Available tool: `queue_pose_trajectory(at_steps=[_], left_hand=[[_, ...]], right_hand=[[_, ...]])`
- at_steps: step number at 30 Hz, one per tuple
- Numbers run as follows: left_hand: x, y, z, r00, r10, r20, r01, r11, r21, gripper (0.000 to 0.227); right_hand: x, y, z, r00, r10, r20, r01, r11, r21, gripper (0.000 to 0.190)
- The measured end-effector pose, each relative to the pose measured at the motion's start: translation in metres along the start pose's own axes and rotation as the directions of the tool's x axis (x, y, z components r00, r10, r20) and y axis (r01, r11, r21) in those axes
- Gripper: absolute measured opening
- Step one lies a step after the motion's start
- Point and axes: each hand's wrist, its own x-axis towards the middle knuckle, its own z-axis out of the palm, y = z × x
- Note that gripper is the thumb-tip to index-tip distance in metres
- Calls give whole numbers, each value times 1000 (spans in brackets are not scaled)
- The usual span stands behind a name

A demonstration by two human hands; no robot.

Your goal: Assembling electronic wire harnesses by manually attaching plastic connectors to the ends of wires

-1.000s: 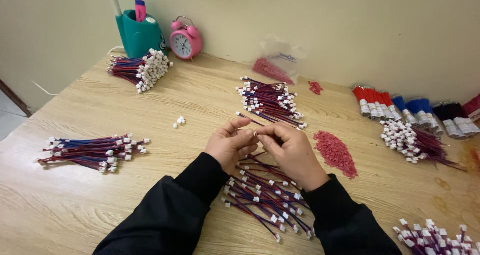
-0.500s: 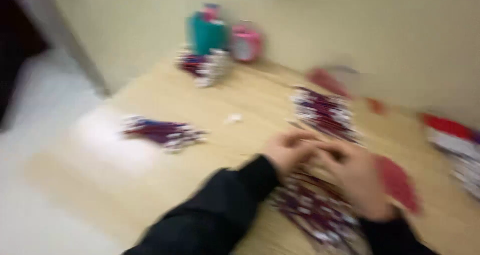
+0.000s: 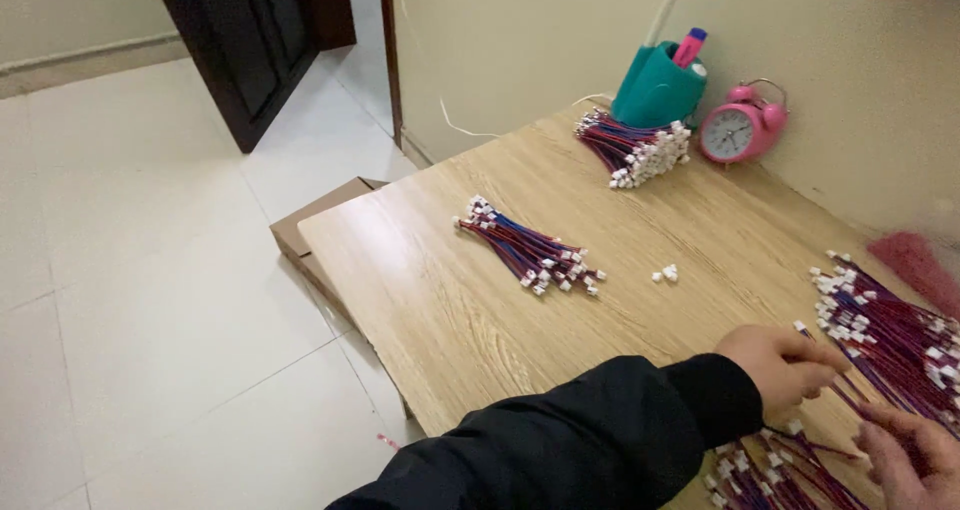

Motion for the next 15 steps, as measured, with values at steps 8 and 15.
queue_pose_trajectory(at_steps=[8,15], left_hand=[[14,-1,-5,983,23,181,-136,753,643,38],[-20,19,-3,884,-48,465,-397,451,800,98]], right_hand=[[1,2,-15,984,-51,173,126,881,-455,43],[-17,-2,-31,902,336,273,-86,758,-647,94]])
